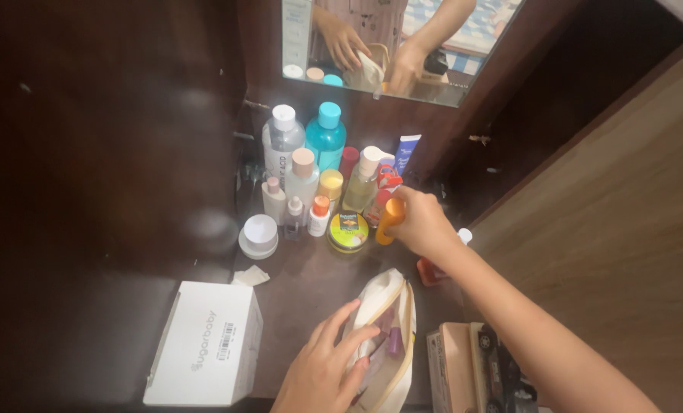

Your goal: The person organizes a cluttered nightstand by picking up and repositioning multiple items including bottles, tubes, a remote, and a toy car. They place some items into a white pouch and others onto the floor, then return to the nightstand to continue arranging the remaining objects.

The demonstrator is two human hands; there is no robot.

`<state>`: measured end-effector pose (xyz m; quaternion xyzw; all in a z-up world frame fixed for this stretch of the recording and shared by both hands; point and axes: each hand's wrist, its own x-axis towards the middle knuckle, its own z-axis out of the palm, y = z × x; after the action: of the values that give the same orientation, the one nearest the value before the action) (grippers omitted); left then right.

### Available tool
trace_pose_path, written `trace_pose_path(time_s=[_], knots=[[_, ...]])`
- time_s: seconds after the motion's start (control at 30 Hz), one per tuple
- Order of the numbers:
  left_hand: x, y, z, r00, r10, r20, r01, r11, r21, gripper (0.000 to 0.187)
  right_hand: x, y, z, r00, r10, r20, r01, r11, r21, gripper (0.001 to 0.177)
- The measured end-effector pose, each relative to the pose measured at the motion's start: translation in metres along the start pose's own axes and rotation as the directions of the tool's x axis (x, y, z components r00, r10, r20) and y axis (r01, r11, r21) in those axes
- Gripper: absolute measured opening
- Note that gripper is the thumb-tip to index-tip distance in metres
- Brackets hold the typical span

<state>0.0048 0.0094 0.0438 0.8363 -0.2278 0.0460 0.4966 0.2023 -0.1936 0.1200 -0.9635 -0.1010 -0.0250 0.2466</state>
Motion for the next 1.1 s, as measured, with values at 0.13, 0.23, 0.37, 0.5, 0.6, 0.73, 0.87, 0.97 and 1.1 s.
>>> trace_pose_path(time_s=[0.13,0.23,0.37,0.5,0.6,0.73,0.87,0.97,1.1], knots=[[0.000,-0.007,0.004,1.000,-0.006,0.010,0.006,1.000,-0.004,0.041,-0.004,-0.034,-0.009,0.999,0.009,0.034,-0.011,0.999,0.049,0.054],[0.000,-0.010,0.006,1.000,0.003,0.013,-0.003,1.000,-0.001,0.042,0.000,-0.046,-0.008,0.995,-0.030,0.098,0.019,0.994,0.104,0.051],[-0.001,-0.021,0.010,1.000,0.022,0.007,-0.022,1.000,0.008,0.044,0.003,-0.058,-0.003,0.992,-0.060,0.112,0.036,0.978,0.205,0.048],[0.001,-0.010,0.004,1.000,-0.003,0.006,0.003,1.000,-0.013,0.057,0.002,-0.071,0.011,0.976,-0.171,0.134,0.124,0.944,0.306,0.047],[0.002,-0.005,-0.001,0.999,-0.027,-0.029,0.026,0.999,-0.026,0.069,0.000,-0.080,0.027,0.969,-0.196,0.153,0.154,0.956,0.249,0.049],[-0.001,-0.011,0.000,0.996,-0.005,-0.087,0.005,1.000,-0.001,0.077,0.002,-0.074,0.057,0.935,-0.337,0.112,0.311,0.929,0.200,0.049],[-0.005,-0.015,0.000,0.993,0.001,-0.117,0.000,1.000,0.009,0.077,0.000,-0.083,0.062,0.902,-0.424,0.086,0.420,0.906,0.056,0.049],[-0.007,-0.016,0.002,0.993,-0.005,-0.121,0.006,1.000,0.009,0.076,0.001,-0.084,0.062,0.894,-0.447,0.037,0.445,0.894,0.046,0.051],[-0.007,-0.016,0.002,0.994,-0.020,-0.112,0.021,1.000,0.009,0.075,0.006,-0.081,0.064,0.913,-0.391,0.117,0.383,0.920,0.086,0.046]])
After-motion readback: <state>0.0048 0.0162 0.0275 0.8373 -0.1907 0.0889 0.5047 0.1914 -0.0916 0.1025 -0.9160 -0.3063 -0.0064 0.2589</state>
